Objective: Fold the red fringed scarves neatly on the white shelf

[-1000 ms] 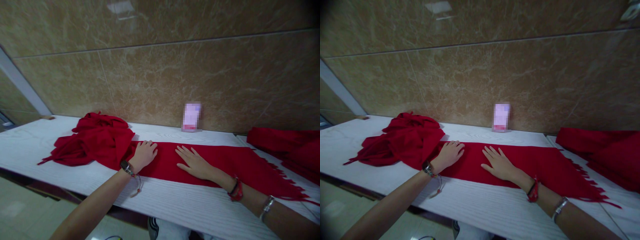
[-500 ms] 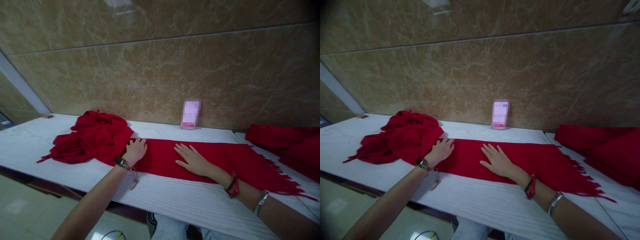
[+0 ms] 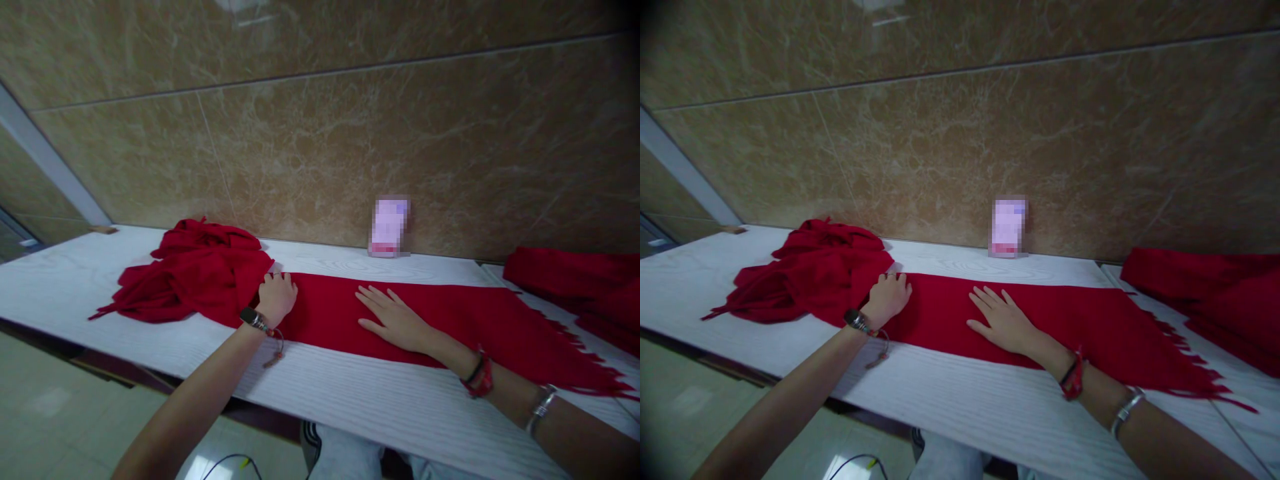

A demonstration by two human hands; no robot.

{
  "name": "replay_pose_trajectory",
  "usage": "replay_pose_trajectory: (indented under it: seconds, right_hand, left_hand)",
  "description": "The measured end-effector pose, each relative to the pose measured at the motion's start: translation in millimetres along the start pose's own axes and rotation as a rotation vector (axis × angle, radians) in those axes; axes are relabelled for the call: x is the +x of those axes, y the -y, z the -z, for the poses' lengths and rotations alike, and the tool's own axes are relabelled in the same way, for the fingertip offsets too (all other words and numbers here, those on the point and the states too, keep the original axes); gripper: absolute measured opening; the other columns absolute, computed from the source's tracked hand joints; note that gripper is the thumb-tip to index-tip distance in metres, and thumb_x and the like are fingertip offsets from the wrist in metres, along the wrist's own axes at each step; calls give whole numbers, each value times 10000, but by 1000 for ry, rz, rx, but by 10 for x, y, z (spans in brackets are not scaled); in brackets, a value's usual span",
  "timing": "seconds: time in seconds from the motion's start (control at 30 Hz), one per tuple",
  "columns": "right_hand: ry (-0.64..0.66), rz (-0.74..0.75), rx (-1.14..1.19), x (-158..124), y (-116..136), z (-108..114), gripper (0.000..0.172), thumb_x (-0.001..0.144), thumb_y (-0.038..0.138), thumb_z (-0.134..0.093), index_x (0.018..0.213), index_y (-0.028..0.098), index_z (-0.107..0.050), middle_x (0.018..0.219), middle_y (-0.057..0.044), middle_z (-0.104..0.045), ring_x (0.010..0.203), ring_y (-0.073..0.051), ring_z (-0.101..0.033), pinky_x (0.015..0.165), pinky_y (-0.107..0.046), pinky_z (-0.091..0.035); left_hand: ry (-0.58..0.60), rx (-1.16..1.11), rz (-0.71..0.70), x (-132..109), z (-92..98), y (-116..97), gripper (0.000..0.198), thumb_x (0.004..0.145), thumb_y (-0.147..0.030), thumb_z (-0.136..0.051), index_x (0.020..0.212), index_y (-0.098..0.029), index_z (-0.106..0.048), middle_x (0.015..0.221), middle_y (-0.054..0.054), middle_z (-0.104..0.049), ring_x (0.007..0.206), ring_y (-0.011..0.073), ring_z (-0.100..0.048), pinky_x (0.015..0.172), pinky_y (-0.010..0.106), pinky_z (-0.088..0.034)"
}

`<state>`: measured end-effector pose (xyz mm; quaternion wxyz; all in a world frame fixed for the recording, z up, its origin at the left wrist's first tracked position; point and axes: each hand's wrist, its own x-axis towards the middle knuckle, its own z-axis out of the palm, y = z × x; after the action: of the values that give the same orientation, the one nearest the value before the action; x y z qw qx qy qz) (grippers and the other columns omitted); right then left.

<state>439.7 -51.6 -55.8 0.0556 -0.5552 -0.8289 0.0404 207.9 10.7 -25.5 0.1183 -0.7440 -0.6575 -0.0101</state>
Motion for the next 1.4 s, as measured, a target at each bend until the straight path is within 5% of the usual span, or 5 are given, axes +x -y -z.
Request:
replay_pose_trajectory:
  seconds: [0.13,0.23,0.43,0.63,1.4]
  right_hand:
    - [0,-1,6,8,-1,-3,644,879,538,-297,1391,148,-305,1450,-106,-274,1341,-247,-202,1079,-493,-161]
    - [-8,0,-2,10,7,-6,646,880,546,-286,1393,153,-300,1447,-105,-285,1342,-240,-202,1080,-488,-165]
    - [4,5,-7,-3,-5,6,646,882,546,-285,1399,159,-285,1460,-97,-256,1345,-242,-193,1081,-491,-162]
    - [45,17,2,96,18,75,687,874,594,-243,1421,180,-214,1484,-89,-182,1359,-282,-103,1065,-557,-115]
    - [4,-99,-37,-287,307,-36,741,861,578,-284,1405,76,-249,1460,-169,-216,1350,-263,-168,1083,-486,-151]
  left_hand:
    - [-80,-106,-311,-78,-18,-184,359,924,-254,-291,1192,-164,-512,1216,141,-509,1103,264,-466,861,402,-429]
    - [45,-213,-494,-92,-83,-292,433,934,-366,-267,1348,-279,-359,1414,65,-350,1274,302,-310,983,511,-310]
    - [175,-163,-135,-37,-152,-195,601,907,-495,-252,1406,-161,-273,1471,159,-192,1311,435,-153,982,622,-204]
    - [146,-238,-428,-121,-104,-313,522,928,-428,-240,1409,-225,-251,1489,81,-174,1345,348,-129,1010,604,-185]
    - [75,-257,-417,-104,-234,-291,563,904,-470,-253,1402,-209,-275,1475,83,-222,1333,358,-164,1009,592,-188]
